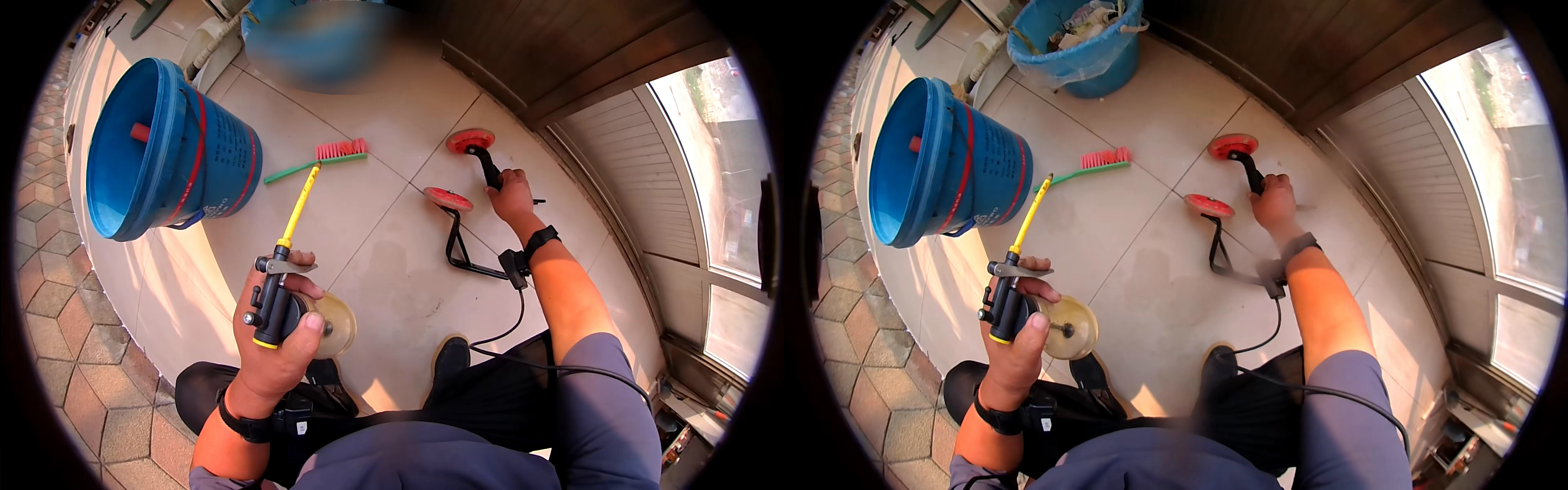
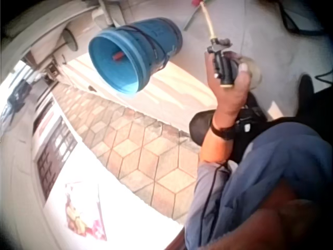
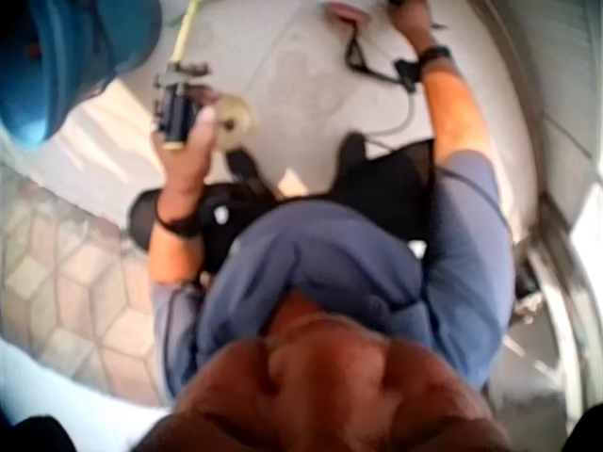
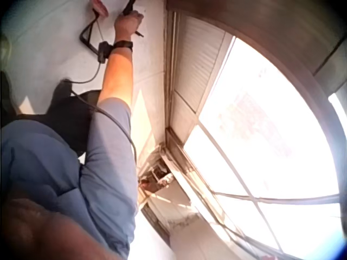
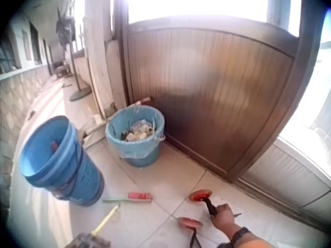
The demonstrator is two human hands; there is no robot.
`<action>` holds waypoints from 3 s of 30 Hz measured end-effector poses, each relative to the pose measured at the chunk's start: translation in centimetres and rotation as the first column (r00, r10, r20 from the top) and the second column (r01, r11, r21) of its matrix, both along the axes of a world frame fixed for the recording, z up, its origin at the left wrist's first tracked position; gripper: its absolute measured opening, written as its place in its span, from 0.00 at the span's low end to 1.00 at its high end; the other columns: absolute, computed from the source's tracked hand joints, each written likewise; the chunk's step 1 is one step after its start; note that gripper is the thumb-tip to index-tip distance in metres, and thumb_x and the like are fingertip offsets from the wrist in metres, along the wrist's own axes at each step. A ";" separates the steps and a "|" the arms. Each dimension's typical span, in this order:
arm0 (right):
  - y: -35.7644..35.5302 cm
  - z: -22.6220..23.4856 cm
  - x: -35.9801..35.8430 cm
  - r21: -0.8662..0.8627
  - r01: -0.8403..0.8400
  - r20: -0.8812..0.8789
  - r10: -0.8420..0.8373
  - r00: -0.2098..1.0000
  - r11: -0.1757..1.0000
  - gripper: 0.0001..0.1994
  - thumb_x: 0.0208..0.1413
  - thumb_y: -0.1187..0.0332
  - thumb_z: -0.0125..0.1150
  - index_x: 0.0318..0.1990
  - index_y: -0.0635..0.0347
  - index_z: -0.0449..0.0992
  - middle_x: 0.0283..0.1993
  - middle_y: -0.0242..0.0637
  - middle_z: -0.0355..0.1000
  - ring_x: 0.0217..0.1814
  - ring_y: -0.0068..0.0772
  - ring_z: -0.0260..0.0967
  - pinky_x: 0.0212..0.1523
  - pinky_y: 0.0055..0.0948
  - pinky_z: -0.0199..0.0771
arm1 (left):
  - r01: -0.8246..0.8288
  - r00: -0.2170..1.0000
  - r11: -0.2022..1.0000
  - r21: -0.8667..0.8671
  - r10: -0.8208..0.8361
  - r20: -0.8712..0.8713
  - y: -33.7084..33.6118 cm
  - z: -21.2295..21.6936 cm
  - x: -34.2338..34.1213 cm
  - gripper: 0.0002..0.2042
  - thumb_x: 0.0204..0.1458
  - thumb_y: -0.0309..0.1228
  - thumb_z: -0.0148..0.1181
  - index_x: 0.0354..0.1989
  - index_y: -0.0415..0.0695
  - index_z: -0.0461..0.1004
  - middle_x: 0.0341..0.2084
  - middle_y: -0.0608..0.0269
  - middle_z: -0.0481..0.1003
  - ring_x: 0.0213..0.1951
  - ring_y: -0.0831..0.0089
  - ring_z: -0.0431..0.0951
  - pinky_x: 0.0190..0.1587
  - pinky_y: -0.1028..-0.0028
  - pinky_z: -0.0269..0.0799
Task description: The person applies lubricant from a spray bottle to the axle and bearings of a red scooter wheel, then spins the wheel to distribute the lubricant. The person repeats this process on a second wheel.
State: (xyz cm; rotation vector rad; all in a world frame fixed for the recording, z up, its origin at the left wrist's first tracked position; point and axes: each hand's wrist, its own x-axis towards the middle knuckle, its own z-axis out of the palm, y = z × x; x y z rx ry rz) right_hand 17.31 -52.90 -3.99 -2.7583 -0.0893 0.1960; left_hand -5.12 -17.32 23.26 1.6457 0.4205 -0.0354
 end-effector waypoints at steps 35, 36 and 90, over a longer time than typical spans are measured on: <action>10.0 16.3 -5.9 0.647 -0.354 0.175 0.320 0.931 0.676 0.14 0.60 0.76 0.63 0.53 0.62 0.76 0.48 0.40 0.79 0.49 0.31 0.76 0.51 0.30 0.76 | 0.179 0.978 0.954 -0.239 -0.146 0.149 2.6 2.3 -0.5 0.28 0.45 0.31 0.66 0.57 0.37 0.69 0.51 0.52 0.74 0.44 0.72 0.78 0.51 0.69 0.73; 10.0 18.0 -5.9 0.637 -0.330 0.117 0.336 0.935 0.696 0.20 0.54 0.76 0.70 0.55 0.63 0.75 0.53 0.44 0.78 0.55 0.36 0.76 0.54 0.31 0.76 | 0.150 0.987 0.945 -0.291 -0.124 0.105 2.5 3.0 -0.5 0.28 0.43 0.33 0.67 0.55 0.37 0.71 0.51 0.52 0.74 0.43 0.71 0.78 0.51 0.69 0.73; 11.3 20.2 -6.2 0.653 -0.544 0.409 0.360 0.839 0.527 0.24 0.40 0.72 0.76 0.48 0.62 0.76 0.43 0.41 0.75 0.42 0.45 0.72 0.46 0.40 0.71 | 0.409 0.905 0.898 -0.163 -0.377 0.197 1.5 2.7 0.3 0.26 0.39 0.27 0.67 0.51 0.38 0.73 0.46 0.50 0.76 0.39 0.68 0.80 0.48 0.68 0.75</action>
